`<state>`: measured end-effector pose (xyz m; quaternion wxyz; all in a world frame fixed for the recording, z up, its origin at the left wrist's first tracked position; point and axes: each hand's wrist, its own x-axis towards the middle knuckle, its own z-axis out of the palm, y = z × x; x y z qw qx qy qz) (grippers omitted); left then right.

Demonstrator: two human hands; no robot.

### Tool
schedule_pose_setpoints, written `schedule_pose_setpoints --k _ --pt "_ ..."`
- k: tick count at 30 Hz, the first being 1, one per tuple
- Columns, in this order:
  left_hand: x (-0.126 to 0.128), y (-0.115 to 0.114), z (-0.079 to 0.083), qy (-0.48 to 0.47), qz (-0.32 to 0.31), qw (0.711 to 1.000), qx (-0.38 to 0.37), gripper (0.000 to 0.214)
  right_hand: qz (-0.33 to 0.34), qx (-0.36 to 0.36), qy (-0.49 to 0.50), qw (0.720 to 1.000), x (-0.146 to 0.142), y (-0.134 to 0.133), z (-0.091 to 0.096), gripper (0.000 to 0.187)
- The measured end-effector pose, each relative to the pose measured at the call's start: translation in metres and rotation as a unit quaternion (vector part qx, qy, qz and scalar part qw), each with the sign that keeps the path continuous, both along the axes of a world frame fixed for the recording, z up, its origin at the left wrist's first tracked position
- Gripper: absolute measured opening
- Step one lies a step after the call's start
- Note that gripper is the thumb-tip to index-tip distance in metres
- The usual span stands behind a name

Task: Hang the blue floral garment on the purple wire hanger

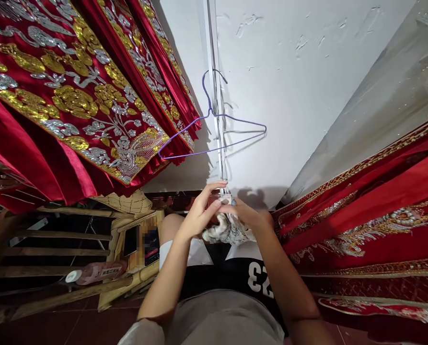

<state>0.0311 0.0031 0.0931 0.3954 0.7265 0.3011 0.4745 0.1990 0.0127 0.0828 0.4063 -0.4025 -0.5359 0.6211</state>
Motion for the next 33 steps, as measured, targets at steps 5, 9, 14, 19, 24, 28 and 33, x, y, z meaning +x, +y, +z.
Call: schedule_pose_setpoints --k 5,9,14,19,24,28,33 --pt "-0.024 0.031 -0.024 0.085 -0.085 0.990 -0.080 0.047 0.208 0.057 -0.159 0.963 0.025 0.029 0.050 0.011" --pt "-0.055 0.037 -0.025 0.227 0.010 0.974 -0.024 0.044 0.049 0.225 -0.204 0.952 0.034 0.066 0.066 0.019" --pt "-0.092 0.035 0.006 0.422 0.047 0.905 -0.015 0.034 -0.152 0.286 -0.200 0.925 0.016 0.123 0.039 0.062" --pt "-0.116 0.022 0.020 0.340 0.015 0.937 -0.073 0.047 -0.127 0.270 -0.250 0.921 0.019 0.137 0.012 0.031" --pt "-0.132 0.028 0.015 0.524 0.080 0.848 -0.012 0.025 -0.151 0.337 -0.275 0.888 0.045 0.103 0.020 0.005" --pt "-0.132 0.050 0.028 0.528 0.152 0.829 0.105 0.011 -0.168 0.337 -0.302 0.876 0.062 0.080 0.046 0.007" --pt "-0.119 0.068 0.066 0.343 0.213 0.892 0.202 0.023 -0.176 0.316 -0.291 0.886 0.070 0.067 0.068 0.012"
